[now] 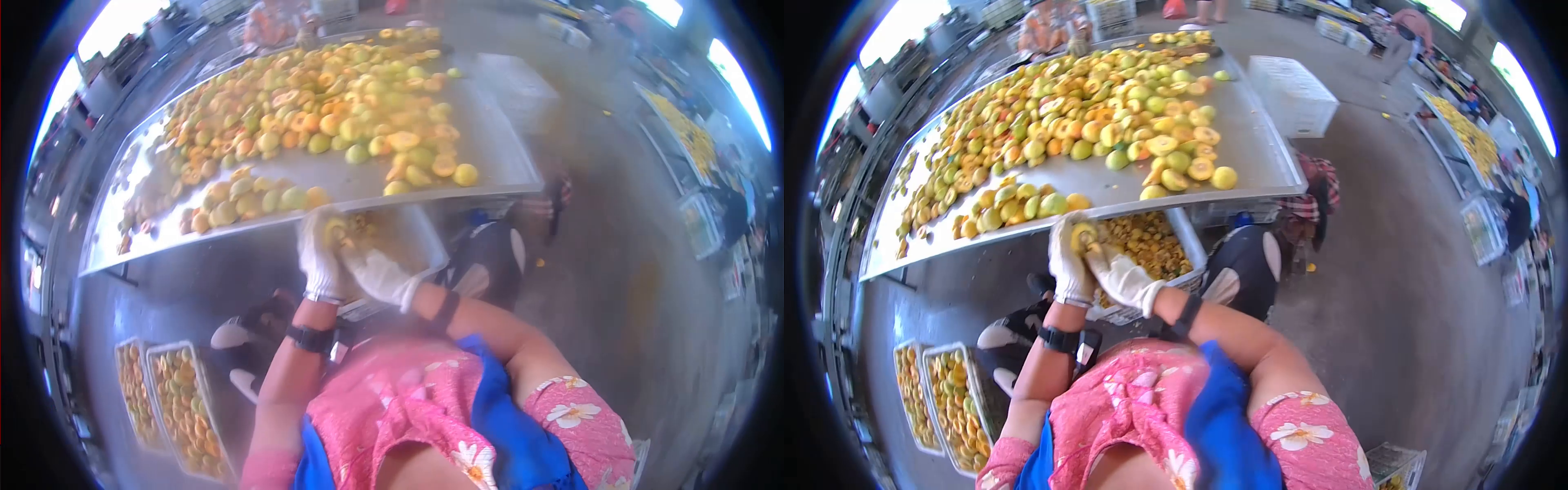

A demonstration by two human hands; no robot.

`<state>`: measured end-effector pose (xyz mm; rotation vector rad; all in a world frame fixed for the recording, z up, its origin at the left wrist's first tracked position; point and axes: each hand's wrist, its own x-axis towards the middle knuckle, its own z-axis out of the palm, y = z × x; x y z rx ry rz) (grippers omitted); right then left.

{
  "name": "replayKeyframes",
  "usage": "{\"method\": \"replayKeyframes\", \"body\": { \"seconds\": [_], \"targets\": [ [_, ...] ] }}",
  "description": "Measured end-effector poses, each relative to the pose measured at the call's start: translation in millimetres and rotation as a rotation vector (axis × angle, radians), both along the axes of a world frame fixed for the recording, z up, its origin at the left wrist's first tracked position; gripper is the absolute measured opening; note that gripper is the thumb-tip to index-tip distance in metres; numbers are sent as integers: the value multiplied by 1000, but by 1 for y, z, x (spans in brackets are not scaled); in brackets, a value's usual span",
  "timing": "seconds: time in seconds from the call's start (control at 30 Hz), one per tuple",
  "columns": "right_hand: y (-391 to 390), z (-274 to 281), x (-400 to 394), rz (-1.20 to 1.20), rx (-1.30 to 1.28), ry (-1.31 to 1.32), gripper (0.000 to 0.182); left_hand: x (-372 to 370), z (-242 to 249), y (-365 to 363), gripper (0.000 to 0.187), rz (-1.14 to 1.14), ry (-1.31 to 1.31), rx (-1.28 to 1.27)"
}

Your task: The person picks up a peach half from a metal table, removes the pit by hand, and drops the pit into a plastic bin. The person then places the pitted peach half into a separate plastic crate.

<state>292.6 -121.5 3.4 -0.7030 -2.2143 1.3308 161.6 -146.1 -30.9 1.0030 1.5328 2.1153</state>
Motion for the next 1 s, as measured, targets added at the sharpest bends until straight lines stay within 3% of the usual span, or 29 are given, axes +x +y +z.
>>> {"method": "replayKeyframes", "body": {
  "seconds": [0.03, 0.07, 0.13, 0.2, 0.23, 0.3, 0.4, 0.43, 0.53, 0.57, 0.6, 0.67, 0.73, 0.8, 0.87, 0.93, 0.97, 1.0],
  "targets": [
    [2, 4, 2, 97, -18, -43, 60, -5, -1, 1, 27, -152, -254, 55],
    [0, -3, -1, 23, -80, -65, 59, -7, 14, -2, 31, -310, -642, 144],
    [-8, 30, 2, 21, -120, -302, 56, -11, 15, -7, 36, -353, -827, 121],
    [-4, -20, -7, 33, -63, 28, 52, -6, 18, -11, 40, -194, -790, 65],
    [0, -35, -15, 25, -183, 90, 49, 1, 26, -15, 41, -119, -678, 49],
    [1, -41, -20, 53, -276, 105, 45, 9, 30, -21, 41, -12, -449, 49],
    [-1, -32, -12, 137, -363, 125, 45, -4, 23, -22, 42, -57, -386, 44],
    [-5, -22, -9, 196, -437, 116, 46, -6, 22, -25, 42, -52, -386, 46],
    [-18, 1, -4, 196, -457, 89, 46, -7, 36, -41, 46, -260, -755, 43],
    [-23, -4, -9, 131, -322, 154, 47, 6, 53, -46, 45, -184, -691, 69],
    [-25, -7, -9, 138, -318, 153, 47, 6, 49, -47, 43, -75, -451, 0],
    [-26, -10, -7, 168, -258, 175, 47, 16, 47, -47, 41, 96, -285, -18],
    [-27, 12, 2, 257, -308, 137, 46, 5, 46, -51, 41, 76, -308, -31],
    [-27, 22, 5, 330, -445, -15, 46, -1, 66, -65, 42, -350, -676, 64],
    [-34, 21, 2, 336, -280, 62, 47, -1, 73, -74, 42, -349, -716, 26],
    [-38, 13, 3, 296, -237, 34, 47, -4, 65, -77, 42, -172, -176, -152],
    [-39, 11, -1, 348, -38, 222, 45, -3, 62, -78, 41, -141, -174, -215],
    [-36, 13, 1, 356, -31, 222, 45, -7, 60, -77, 41, -134, -172, -207]
  ]
}}
